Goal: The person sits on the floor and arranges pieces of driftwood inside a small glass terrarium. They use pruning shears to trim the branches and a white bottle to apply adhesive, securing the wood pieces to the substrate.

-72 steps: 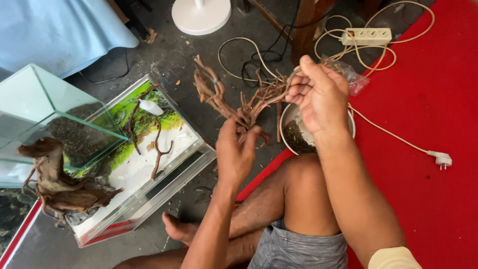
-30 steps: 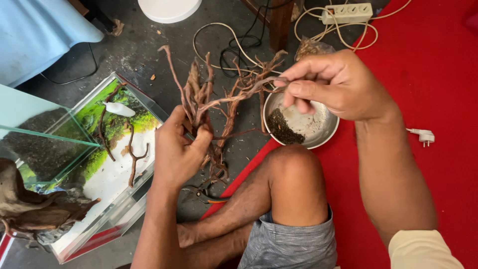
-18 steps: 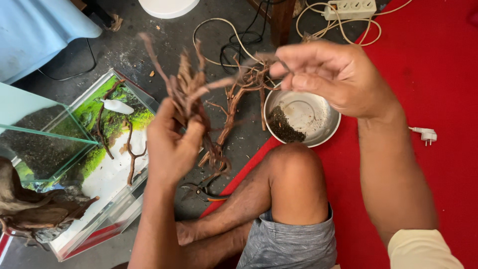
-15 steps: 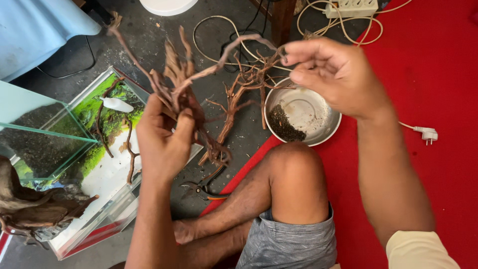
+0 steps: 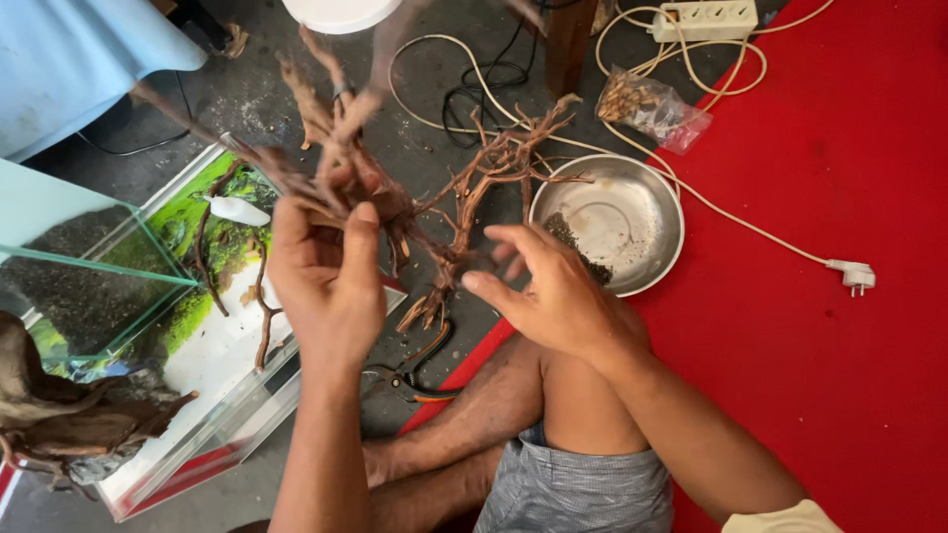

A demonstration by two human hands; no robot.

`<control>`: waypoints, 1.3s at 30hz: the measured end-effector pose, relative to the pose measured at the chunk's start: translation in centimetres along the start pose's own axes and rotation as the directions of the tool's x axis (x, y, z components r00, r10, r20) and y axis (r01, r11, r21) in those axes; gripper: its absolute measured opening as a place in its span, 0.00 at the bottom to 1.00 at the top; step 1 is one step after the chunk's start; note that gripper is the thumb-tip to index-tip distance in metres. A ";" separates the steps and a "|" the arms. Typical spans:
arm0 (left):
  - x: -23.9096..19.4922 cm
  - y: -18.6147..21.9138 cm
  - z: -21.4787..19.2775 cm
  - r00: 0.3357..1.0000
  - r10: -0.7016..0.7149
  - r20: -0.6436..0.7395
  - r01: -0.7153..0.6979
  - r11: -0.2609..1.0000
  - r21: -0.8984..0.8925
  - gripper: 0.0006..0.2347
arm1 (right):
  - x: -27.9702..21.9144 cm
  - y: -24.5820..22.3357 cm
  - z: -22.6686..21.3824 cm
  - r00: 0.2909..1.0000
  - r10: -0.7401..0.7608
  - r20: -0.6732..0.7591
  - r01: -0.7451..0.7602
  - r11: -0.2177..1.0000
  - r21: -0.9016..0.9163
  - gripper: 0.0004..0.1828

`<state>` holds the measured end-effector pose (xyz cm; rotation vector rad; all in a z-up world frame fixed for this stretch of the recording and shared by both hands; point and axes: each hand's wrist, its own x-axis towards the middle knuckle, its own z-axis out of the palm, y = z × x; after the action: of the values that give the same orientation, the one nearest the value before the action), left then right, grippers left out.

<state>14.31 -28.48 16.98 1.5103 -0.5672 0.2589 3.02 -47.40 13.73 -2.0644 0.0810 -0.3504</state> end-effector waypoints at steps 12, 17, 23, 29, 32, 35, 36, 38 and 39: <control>0.4 3.0 0.4 0.982 -0.166 0.094 0.177 0.975 -0.132 0.23 | 1.0 0.7 -0.7 0.852 0.137 0.506 -0.429 0.736 0.523 0.19; -3.9 2.0 -2.6 0.965 -0.254 0.069 0.252 0.967 0.036 0.27 | 6.2 3.0 -0.5 0.941 0.094 0.326 -0.199 0.930 0.308 0.12; -17.0 -2.4 -8.3 0.781 -0.616 0.103 0.537 0.747 0.392 0.13 | 16.0 1.6 0.8 0.880 0.366 0.303 -0.336 0.930 -0.147 0.15; -26.9 -6.0 -13.1 0.695 -0.700 -0.165 0.684 0.573 0.451 0.13 | 23.2 10.9 7.8 0.906 0.348 0.242 -0.207 0.860 -0.466 0.32; -28.5 -6.3 -14.5 0.710 -0.666 -0.227 0.682 0.571 0.457 0.12 | 25.2 13.3 10.4 0.904 0.390 0.174 -0.227 0.783 -0.579 0.30; -29.2 -7.1 -15.5 0.719 -0.651 -0.242 0.679 0.586 0.443 0.12 | 26.4 14.6 12.1 0.914 0.388 0.122 -0.206 0.701 -0.683 0.31; -29.3 -7.4 -15.7 0.727 -0.643 -0.241 0.671 0.590 0.449 0.12 | 26.7 14.7 12.6 0.919 0.383 0.096 -0.199 0.660 -0.724 0.32; -27.8 -6.3 -15.2 0.705 -0.663 -0.252 0.693 0.569 0.443 0.13 | 26.7 15.5 13.2 0.930 0.347 0.122 -0.161 0.682 -0.713 0.30; -26.9 -5.8 -14.9 0.687 -0.683 -0.248 0.708 0.554 0.438 0.13 | 26.8 15.8 13.3 0.940 0.314 0.132 -0.134 0.698 -0.703 0.28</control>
<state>-2.67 -9.32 -0.99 2.1183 0.2190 -0.2099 33.75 -49.45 -0.30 -2.7865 0.3637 0.1291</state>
